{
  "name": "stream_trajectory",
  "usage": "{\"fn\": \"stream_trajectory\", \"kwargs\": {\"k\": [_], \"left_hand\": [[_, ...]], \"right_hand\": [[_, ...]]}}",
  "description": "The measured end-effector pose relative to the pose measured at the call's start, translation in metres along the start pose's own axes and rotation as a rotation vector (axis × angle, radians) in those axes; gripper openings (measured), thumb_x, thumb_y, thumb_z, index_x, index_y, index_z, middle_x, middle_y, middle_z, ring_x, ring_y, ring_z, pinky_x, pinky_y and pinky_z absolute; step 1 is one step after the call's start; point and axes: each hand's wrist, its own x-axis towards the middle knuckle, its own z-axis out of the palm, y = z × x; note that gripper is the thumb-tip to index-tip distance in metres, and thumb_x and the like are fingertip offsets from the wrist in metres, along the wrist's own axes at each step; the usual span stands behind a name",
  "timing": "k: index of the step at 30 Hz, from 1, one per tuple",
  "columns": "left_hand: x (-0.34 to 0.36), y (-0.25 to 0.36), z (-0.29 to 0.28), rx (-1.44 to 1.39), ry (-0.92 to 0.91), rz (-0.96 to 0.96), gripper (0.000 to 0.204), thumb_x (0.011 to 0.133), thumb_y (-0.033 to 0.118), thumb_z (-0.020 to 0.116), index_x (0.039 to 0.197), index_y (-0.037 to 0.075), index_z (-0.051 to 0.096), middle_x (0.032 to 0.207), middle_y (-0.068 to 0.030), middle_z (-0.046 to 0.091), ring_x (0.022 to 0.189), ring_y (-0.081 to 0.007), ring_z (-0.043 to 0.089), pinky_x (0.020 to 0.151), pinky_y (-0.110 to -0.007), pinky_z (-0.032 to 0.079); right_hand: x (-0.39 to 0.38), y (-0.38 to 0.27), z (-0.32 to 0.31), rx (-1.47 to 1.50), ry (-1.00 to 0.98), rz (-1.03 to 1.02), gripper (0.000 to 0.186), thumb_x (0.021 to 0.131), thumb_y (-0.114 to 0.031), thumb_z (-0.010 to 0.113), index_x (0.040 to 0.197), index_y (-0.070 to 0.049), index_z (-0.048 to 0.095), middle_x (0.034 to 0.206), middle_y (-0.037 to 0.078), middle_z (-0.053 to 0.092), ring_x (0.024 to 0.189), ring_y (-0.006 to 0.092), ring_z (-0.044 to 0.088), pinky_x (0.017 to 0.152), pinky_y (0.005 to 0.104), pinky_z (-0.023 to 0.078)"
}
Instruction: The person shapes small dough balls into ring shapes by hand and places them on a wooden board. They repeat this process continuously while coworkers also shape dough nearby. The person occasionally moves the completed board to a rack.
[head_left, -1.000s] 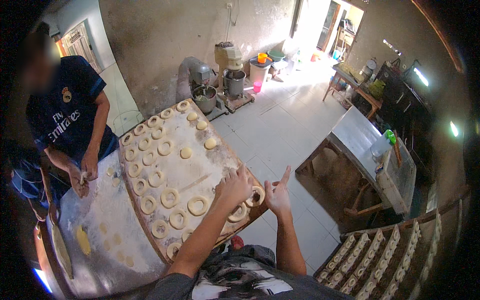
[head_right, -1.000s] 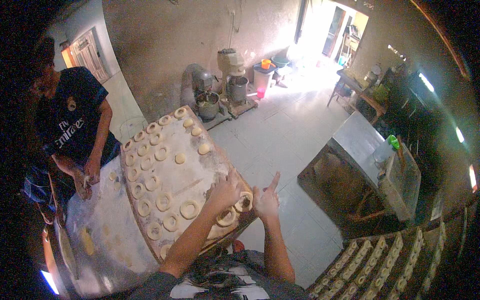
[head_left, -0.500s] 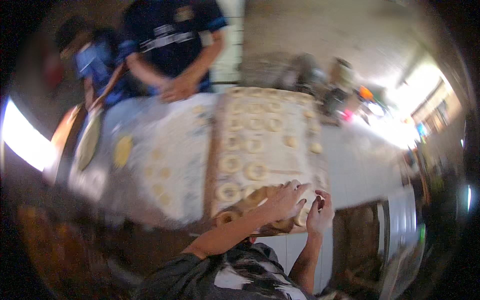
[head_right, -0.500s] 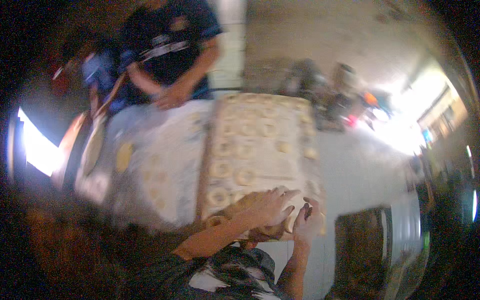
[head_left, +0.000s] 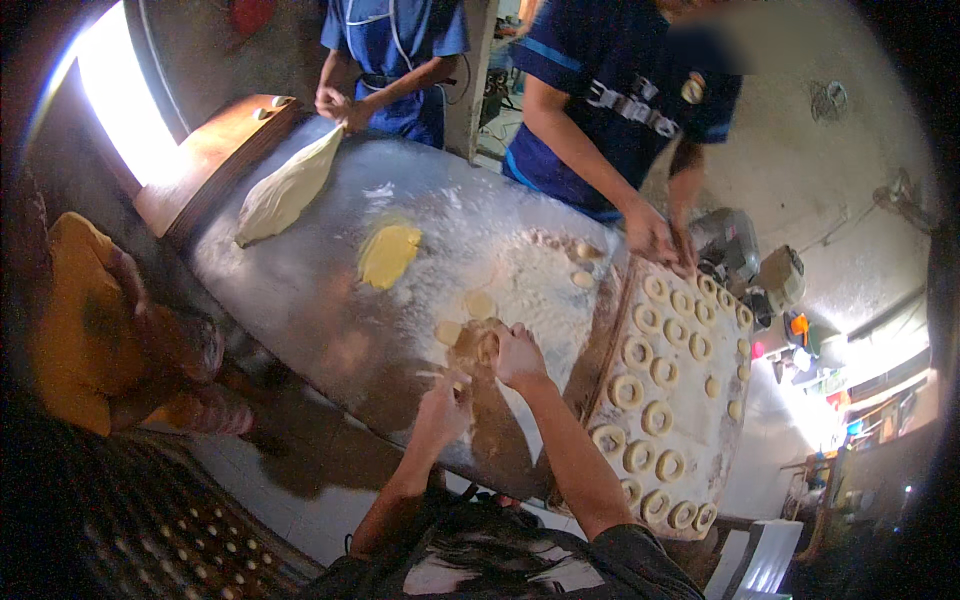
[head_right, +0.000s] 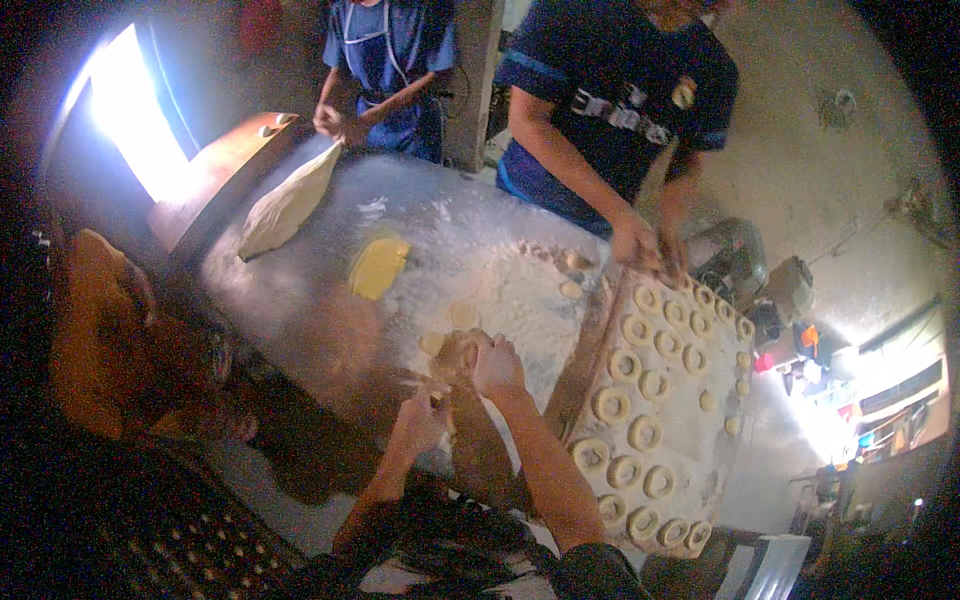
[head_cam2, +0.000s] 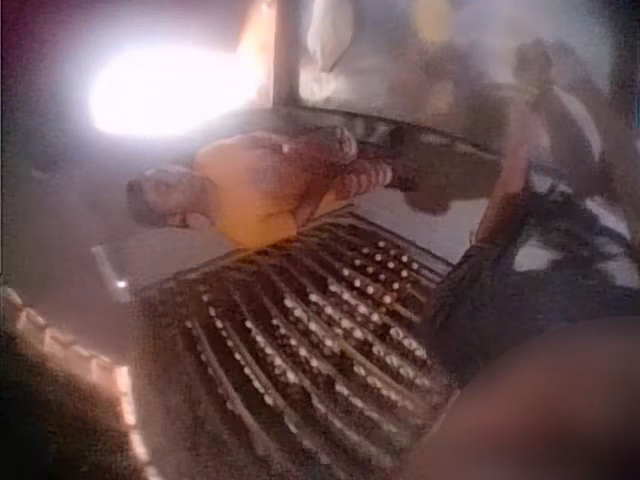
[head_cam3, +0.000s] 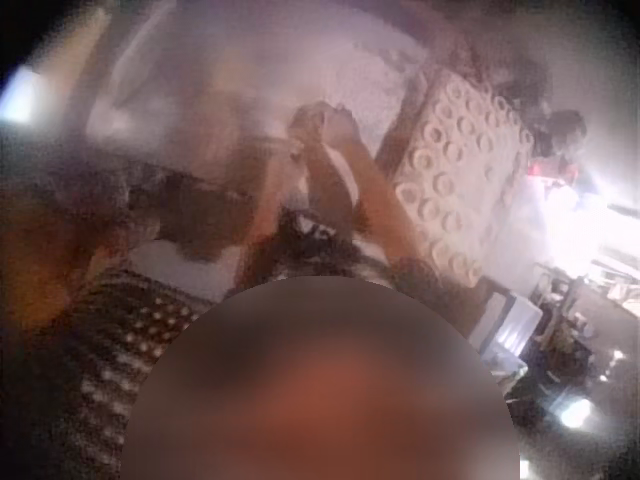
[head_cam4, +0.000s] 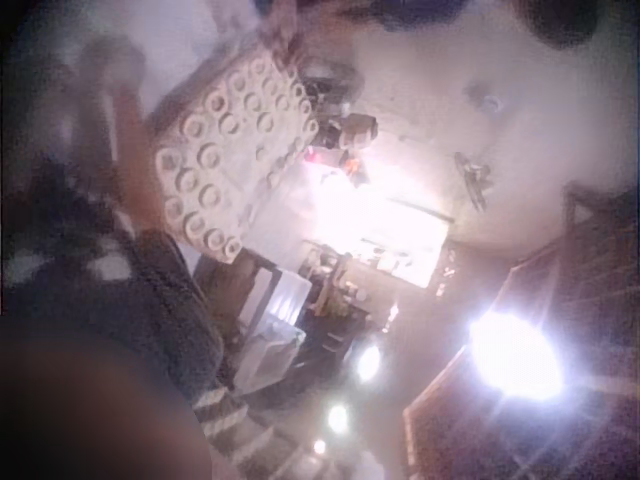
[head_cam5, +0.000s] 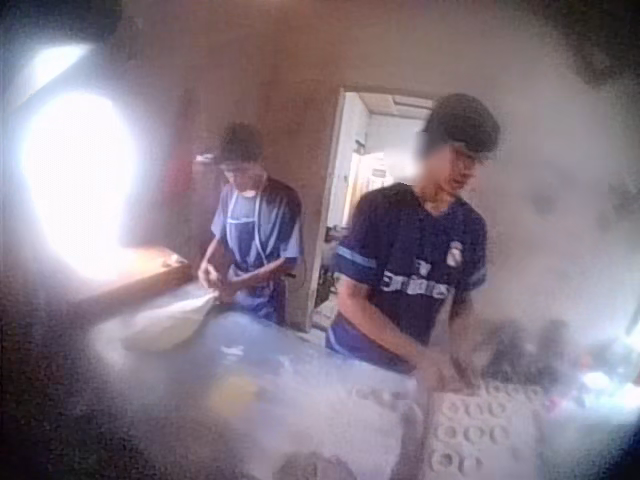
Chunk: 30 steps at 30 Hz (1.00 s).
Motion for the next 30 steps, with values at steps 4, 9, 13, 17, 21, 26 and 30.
{"fn": "stream_trajectory", "kwargs": {"k": [4, 9, 13, 17, 21, 26, 30], "left_hand": [[0.019, 0.0, -0.013, -0.118, -0.125, -0.106, 0.021, 0.094, 0.017, 0.058, 0.112, 0.005, 0.056, 0.082, -0.0253, 0.067, 0.08, -0.0447, 0.066, 0.07, -0.051, 0.051], [0.043, 0.017, -0.027, -0.15, -0.161, -0.022, 0.025, 0.095, 0.019, 0.06, 0.112, 0.0, 0.06, 0.082, -0.0212, 0.069, 0.078, -0.0342, 0.071, 0.069, -0.045, 0.054], [0.044, 0.036, -0.044, -0.302, -0.083, 0.101, 0.028, 0.091, 0.026, 0.068, 0.103, 0.001, 0.067, 0.086, -0.0165, 0.07, 0.077, -0.0259, 0.07, 0.071, -0.039, 0.054], [0.041, 0.057, -0.064, -0.327, -0.171, 0.09, 0.028, 0.084, 0.025, 0.075, 0.098, 0.002, 0.069, 0.086, -0.0138, 0.07, 0.075, -0.0247, 0.068, 0.072, -0.038, 0.053], [0.041, 0.067, -0.068, -0.307, -0.21, 0.248, 0.027, 0.077, 0.013, 0.076, 0.101, 0.003, 0.067, 0.084, -0.012, 0.066, 0.08, -0.0233, 0.066, 0.075, -0.036, 0.052], [0.041, 0.08, -0.043, -0.068, 0.205, 0.604, 0.035, 0.079, -0.008, 0.063, 0.112, -0.001, 0.054, 0.089, -0.007, 0.059, 0.083, -0.0199, 0.063, 0.077, -0.031, 0.05], [0.041, 0.067, -0.007, -0.671, 0.0, 0.443, 0.042, 0.083, 0.0, 0.064, 0.121, 0.002, 0.046, 0.089, -0.007, 0.059, 0.084, -0.0217, 0.06, 0.079, -0.033, 0.049]], "right_hand": [[0.019, -0.014, -0.024, 0.198, -0.404, 0.004, 0.034, 0.091, -0.022, 0.064, 0.116, -0.004, 0.05, 0.098, 0.018, 0.064, 0.085, 0.0369, 0.065, 0.078, 0.0447, 0.053], [-0.005, -0.016, -0.052, 0.957, -0.355, 0.169, 0.043, 0.088, -0.009, 0.068, 0.124, -0.006, 0.043, 0.092, 0.011, 0.063, 0.081, 0.0208, 0.064, 0.074, 0.0358, 0.053], [-0.018, -0.034, -0.081, 1.121, -0.265, 0.228, 0.044, 0.086, -0.002, 0.067, 0.124, -0.006, 0.043, 0.09, 0.007, 0.06, 0.082, 0.0161, 0.062, 0.074, 0.0336, 0.053], [-0.031, -0.039, -0.093, 1.289, -0.239, 0.235, 0.047, 0.083, 0.0, 0.068, 0.122, -0.007, 0.044, 0.1, 0.01, 0.058, 0.087, 0.0181, 0.062, 0.076, 0.0339, 0.052], [-0.028, -0.052, -0.091, 0.686, 0.12, 0.14, 0.06, 0.081, -0.008, 0.072, 0.131, -0.007, 0.04, 0.098, 0.008, 0.056, 0.086, 0.015, 0.057, 0.079, 0.0308, 0.049], [-0.035, -0.052, -0.089, 0.945, 0.096, 0.128, 0.061, 0.082, -0.009, 0.068, 0.138, -0.006, 0.042, 0.1, 0.006, 0.056, 0.095, 0.0162, 0.055, 0.082, 0.0312, 0.048], [-0.06, -0.027, -0.088, 1.645, -0.008, 0.141, 0.048, 0.09, -0.007, 0.055, 0.137, -0.005, 0.044, 0.103, 0.004, 0.057, 0.097, 0.017, 0.057, 0.086, 0.0331, 0.047]]}}
